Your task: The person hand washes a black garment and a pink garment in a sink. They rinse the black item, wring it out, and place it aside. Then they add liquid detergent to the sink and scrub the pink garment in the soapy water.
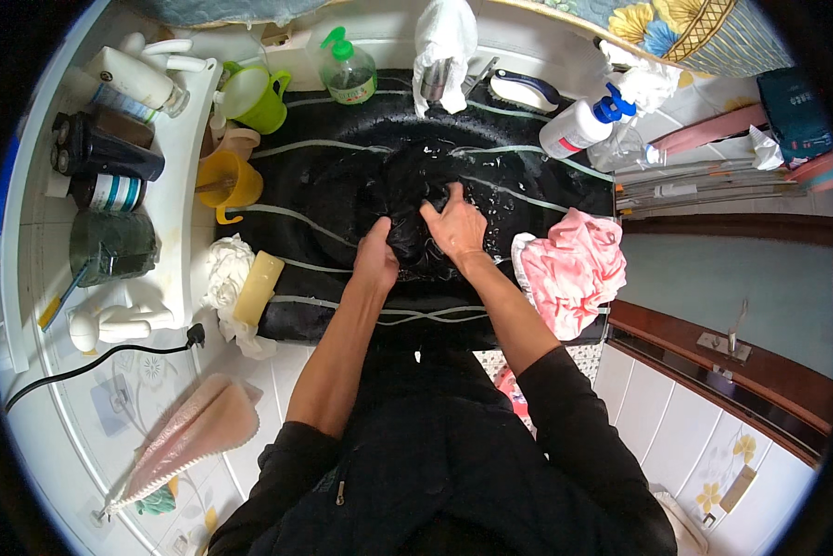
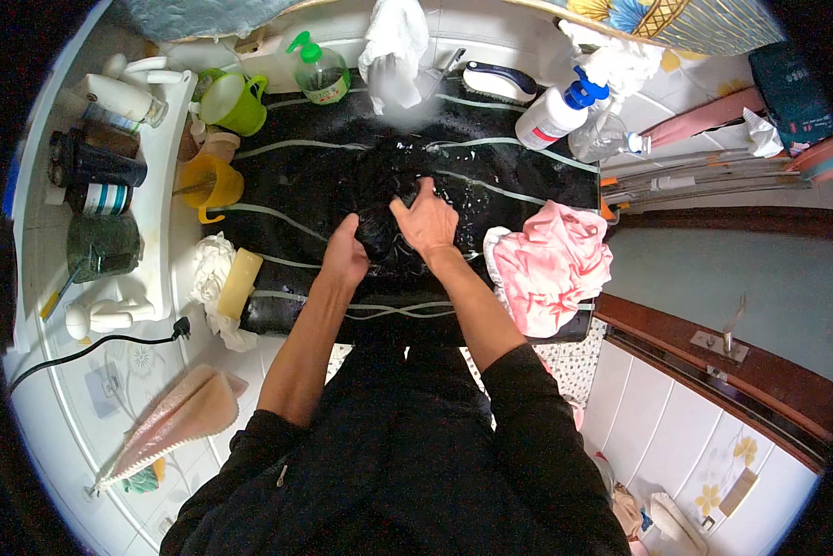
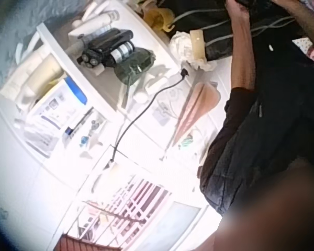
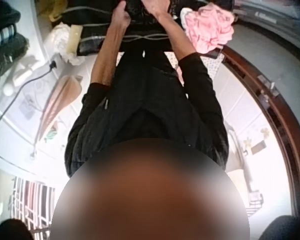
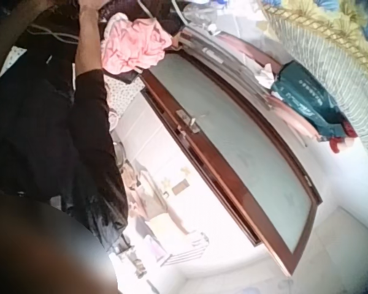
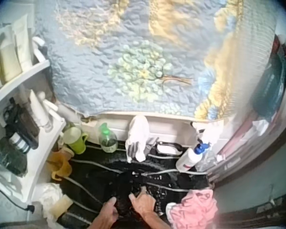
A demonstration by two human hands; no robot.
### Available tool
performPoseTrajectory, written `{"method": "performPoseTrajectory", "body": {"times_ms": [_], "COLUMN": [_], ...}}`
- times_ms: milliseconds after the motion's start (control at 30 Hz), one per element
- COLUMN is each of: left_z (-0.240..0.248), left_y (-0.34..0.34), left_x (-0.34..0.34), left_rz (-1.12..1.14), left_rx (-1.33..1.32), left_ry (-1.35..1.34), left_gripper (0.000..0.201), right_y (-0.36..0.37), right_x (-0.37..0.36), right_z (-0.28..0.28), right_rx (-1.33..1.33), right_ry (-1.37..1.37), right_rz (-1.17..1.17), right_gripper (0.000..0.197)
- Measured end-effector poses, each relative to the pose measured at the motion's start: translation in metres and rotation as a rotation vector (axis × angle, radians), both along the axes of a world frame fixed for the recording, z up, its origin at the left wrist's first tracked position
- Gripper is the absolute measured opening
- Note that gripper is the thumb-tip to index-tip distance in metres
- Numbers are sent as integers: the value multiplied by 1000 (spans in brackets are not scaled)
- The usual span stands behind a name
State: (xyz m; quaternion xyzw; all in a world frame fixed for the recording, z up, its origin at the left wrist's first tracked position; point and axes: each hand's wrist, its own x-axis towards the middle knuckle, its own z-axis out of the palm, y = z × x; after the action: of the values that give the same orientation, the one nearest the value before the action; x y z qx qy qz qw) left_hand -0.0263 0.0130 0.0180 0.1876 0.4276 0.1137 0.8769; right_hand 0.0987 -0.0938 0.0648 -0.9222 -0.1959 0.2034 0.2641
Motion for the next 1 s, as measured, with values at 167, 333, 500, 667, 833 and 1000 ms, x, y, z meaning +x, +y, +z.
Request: {"method": "performPoseTrajectory", "body": {"times_ms": [167,333,500,667,833,1000], "left_z": [55,32,-38,0,33,55], "left_y": [-9,10,30,-10,3,-3], "left_x": [17,33,29,31,22,17], "left_rz": [-75,-144,-183,7,-198,-545], "left_rx": [-70,-179,-163,-33,236,1084], "left_ry": [131,53,-304,103,280,579], "left_gripper": [51,48,33,32,31,35], "right_y": [-1,4,3,22,8,-44], "right_x": [8,-12,-51,-35,-9,39], "right_z": [-26,9,46,-1,8,38], "right_rx": [-79,197,327,248,160,326], "right_ry": [4,83,-80,-209,113,976], "right_rz": [-32,276,462,45,-63,218], "right_gripper": [73,63,46,32,55,75]}}
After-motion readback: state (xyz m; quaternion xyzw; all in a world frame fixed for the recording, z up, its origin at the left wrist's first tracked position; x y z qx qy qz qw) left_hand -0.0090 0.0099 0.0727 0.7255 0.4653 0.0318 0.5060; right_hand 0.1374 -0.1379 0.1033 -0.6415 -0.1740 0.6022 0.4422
